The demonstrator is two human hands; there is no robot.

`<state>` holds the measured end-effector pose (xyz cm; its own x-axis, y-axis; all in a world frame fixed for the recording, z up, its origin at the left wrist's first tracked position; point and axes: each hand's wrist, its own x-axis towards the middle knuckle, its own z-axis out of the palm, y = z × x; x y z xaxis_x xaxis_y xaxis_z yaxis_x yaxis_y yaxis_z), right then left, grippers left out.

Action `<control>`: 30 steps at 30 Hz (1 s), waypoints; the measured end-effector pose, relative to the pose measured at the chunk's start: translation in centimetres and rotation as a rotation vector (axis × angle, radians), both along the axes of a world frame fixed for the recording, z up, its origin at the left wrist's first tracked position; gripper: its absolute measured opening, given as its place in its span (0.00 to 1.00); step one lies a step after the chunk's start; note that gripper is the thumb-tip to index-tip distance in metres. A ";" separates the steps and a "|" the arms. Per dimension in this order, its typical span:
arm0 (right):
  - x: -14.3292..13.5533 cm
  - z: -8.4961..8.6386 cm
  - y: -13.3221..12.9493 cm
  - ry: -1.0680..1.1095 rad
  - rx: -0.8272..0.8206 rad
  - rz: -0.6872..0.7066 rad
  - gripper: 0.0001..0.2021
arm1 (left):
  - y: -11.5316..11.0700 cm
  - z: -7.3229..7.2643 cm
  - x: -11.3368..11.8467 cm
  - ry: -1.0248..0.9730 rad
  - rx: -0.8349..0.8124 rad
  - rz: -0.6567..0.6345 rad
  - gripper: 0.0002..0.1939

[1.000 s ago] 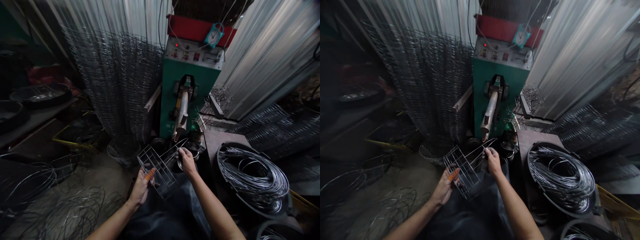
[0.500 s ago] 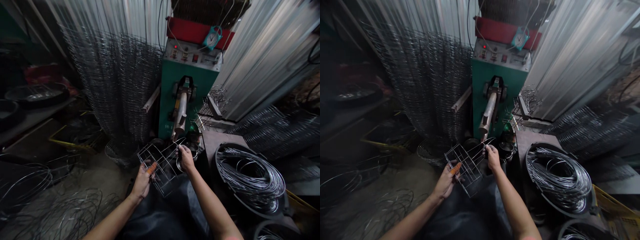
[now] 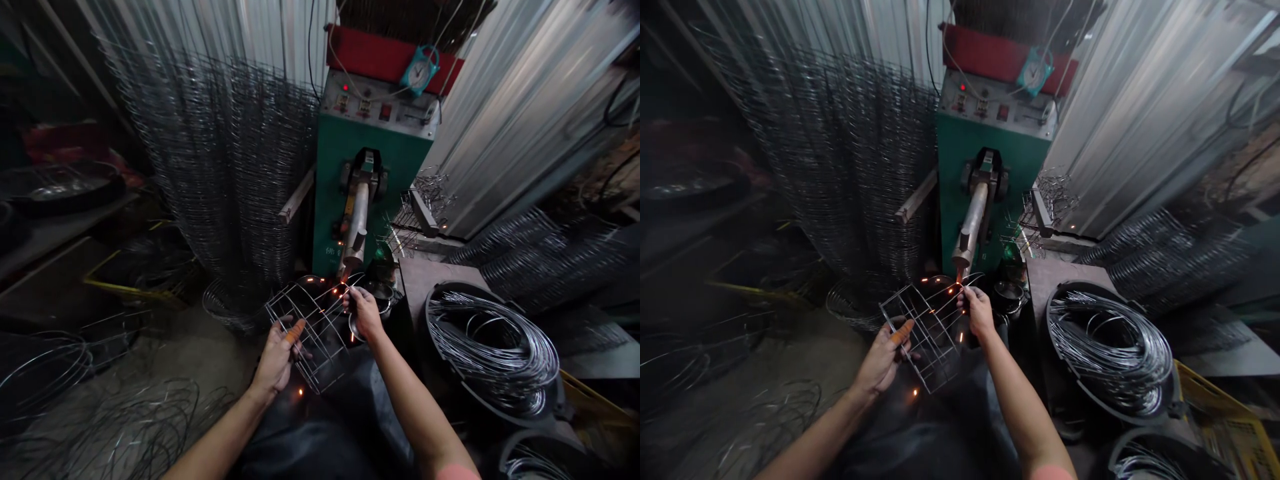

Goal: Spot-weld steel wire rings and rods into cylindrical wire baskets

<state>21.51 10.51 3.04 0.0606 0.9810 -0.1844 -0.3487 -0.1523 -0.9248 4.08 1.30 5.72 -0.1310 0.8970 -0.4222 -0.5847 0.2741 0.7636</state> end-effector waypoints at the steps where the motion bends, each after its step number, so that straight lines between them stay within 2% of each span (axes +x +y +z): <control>1: 0.3 0.0 -0.5 -0.024 -0.006 0.027 0.16 | 0.0 0.1 0.0 -0.006 -0.003 0.000 0.27; 3: 1.1 0.1 -2.3 -0.135 0.003 0.121 0.18 | 0.0 0.0 0.0 -0.020 -0.012 0.004 0.27; 7: 2.3 -0.6 -7.7 -0.445 0.087 0.461 0.18 | 0.0 -1.3 0.4 -0.049 0.011 0.043 0.30; 8: 2.4 -1.0 -8.9 -0.487 0.108 0.510 0.18 | -0.1 -1.8 0.5 -0.047 0.031 0.055 0.30; 10: 2.3 -1.8 -10.3 -0.546 0.136 0.523 0.19 | -0.2 -2.7 0.8 -0.032 0.079 0.073 0.30; 13: 1.9 -3.0 -10.5 -0.608 0.177 0.464 0.23 | -0.2 -3.3 1.0 -0.005 0.116 0.094 0.28; 16: 1.7 -3.5 -9.5 -0.601 0.211 0.479 0.25 | 0.1 -2.9 1.1 0.002 0.109 0.114 0.29; 24: 1.1 -2.7 -9.0 -0.572 0.215 0.483 0.26 | 0.6 -1.2 0.4 -0.008 0.038 0.119 0.30; 30: 0.4 -2.8 -9.2 -0.390 0.171 0.525 0.23 | 1.2 -1.1 -0.2 -0.005 0.043 0.045 0.28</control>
